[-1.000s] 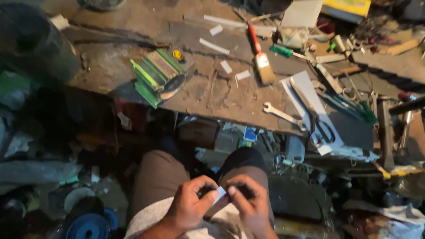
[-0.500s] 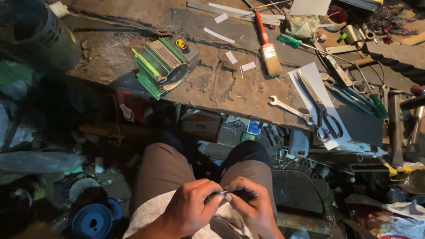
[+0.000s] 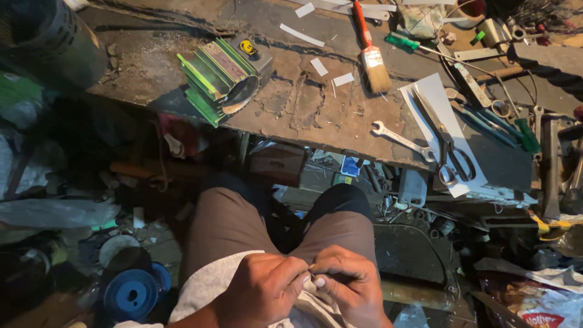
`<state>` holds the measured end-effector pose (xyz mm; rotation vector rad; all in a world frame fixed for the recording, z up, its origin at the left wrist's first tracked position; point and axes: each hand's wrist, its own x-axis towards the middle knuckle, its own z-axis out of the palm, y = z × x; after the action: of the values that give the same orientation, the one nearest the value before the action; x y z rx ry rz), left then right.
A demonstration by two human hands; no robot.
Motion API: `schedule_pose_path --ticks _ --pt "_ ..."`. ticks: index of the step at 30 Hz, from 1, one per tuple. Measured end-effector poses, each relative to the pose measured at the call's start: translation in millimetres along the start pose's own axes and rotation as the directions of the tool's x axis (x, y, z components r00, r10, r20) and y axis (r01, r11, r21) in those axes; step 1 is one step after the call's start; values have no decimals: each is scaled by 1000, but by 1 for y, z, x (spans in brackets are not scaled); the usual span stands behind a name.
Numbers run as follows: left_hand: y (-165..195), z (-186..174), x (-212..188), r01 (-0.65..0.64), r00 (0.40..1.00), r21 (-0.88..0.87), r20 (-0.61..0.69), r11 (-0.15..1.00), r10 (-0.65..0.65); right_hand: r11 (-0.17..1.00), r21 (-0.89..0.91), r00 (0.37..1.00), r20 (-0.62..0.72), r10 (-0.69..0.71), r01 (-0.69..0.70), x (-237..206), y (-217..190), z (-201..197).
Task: The person repeatedly picks small white rectangular pieces from a cluttered workbench, folds or bends them by hand, and inserts them into slots on a green finned electronic component. The person handles the component and pieces one at a time, occasionally adjusting the component's position on the table.
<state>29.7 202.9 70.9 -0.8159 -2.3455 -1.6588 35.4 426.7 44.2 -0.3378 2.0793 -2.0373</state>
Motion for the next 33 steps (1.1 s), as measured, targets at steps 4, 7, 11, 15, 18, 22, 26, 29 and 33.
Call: schedule_pose_path --ticks 4,7,11,15,18,22,26,29,33 --pt "0 0 -2 10 1000 -49 28 999 -9 996 -63 997 -33 -63 61 -5 2 4" --pt "0 1 -3 -32 999 -85 15 996 33 981 -128 989 -8 -151 148 -9 2 5" --pt "0 2 -5 -38 998 -133 34 990 43 983 -79 985 -34 -169 166 -15 -1 7" --pt "1 1 -6 -109 992 -157 52 982 119 979 -55 980 -27 -197 195 -15 -5 7" --pt "2 -2 -4 -163 982 -156 65 974 175 962 -52 963 38 -267 269 -14 -12 3" --pt "9 -6 -1 -275 951 -76 122 959 282 946 -196 965 4 -263 258 -22 -24 4" --pt "22 -11 0 -356 927 105 164 928 337 891 -253 926 90 -367 378 -21 -36 0" --pt "22 -13 4 -367 922 61 159 928 354 907 -172 922 113 -370 385 -20 -50 -8" --pt "18 -18 7 -403 904 10 157 915 397 956 -38 947 153 -282 291 -16 -63 -17"
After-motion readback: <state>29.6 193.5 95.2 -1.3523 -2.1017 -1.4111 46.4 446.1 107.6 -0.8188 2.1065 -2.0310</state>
